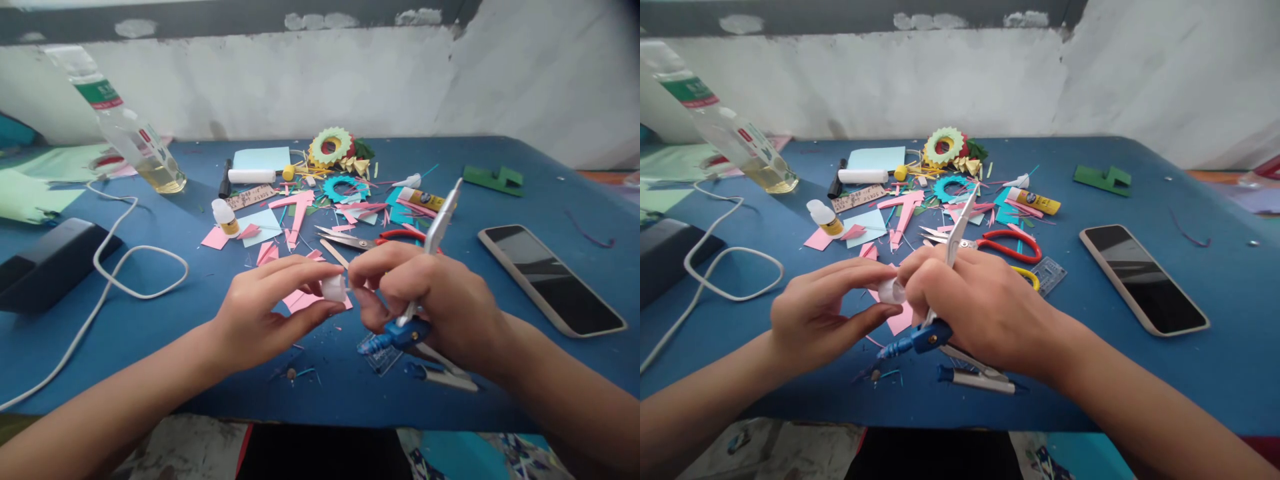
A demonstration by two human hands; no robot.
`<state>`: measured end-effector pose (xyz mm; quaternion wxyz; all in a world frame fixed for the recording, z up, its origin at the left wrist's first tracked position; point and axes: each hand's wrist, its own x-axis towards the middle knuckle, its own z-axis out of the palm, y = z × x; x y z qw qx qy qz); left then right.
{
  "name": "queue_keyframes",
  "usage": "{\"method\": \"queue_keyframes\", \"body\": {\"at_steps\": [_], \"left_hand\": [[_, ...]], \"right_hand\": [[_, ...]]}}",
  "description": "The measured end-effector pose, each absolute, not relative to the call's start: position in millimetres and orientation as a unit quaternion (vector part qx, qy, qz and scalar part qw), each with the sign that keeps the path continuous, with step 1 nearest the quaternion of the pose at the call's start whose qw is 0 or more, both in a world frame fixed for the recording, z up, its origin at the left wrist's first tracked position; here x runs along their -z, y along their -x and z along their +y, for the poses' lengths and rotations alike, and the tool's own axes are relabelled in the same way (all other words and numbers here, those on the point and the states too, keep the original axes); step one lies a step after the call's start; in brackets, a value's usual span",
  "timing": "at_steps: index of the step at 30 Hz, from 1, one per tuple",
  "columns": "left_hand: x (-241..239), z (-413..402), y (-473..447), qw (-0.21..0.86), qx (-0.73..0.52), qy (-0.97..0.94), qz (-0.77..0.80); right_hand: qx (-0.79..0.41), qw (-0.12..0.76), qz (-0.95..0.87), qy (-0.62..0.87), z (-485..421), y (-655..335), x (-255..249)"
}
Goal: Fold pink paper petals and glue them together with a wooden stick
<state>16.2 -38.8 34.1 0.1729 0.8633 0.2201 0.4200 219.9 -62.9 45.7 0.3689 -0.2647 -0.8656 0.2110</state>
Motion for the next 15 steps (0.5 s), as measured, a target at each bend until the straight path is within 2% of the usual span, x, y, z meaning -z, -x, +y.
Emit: {"method": "queue_keyframes", "body": {"at_steps": [3, 7, 15], "left_hand": [[-34.7, -39.1, -15.9, 0.191, -0.425, -0.855, 0.229], [-35.0, -38.9, -16.1, 0.205, -0.442, -0.841, 0.236], [-34.0, -37.3, -16.8, 0.226, -0.458, -0.828, 0.231]], "right_hand": [[-0.246, 0.439, -0.822, 0.268, -62.0, -218.8, -42.3], [-0.214, 0.491, -0.786, 0.309, -60.8, -213.8, -42.2], [-0.254, 0.446, -0.816, 0.265, -60.5, -214.8, -38.4]]}}
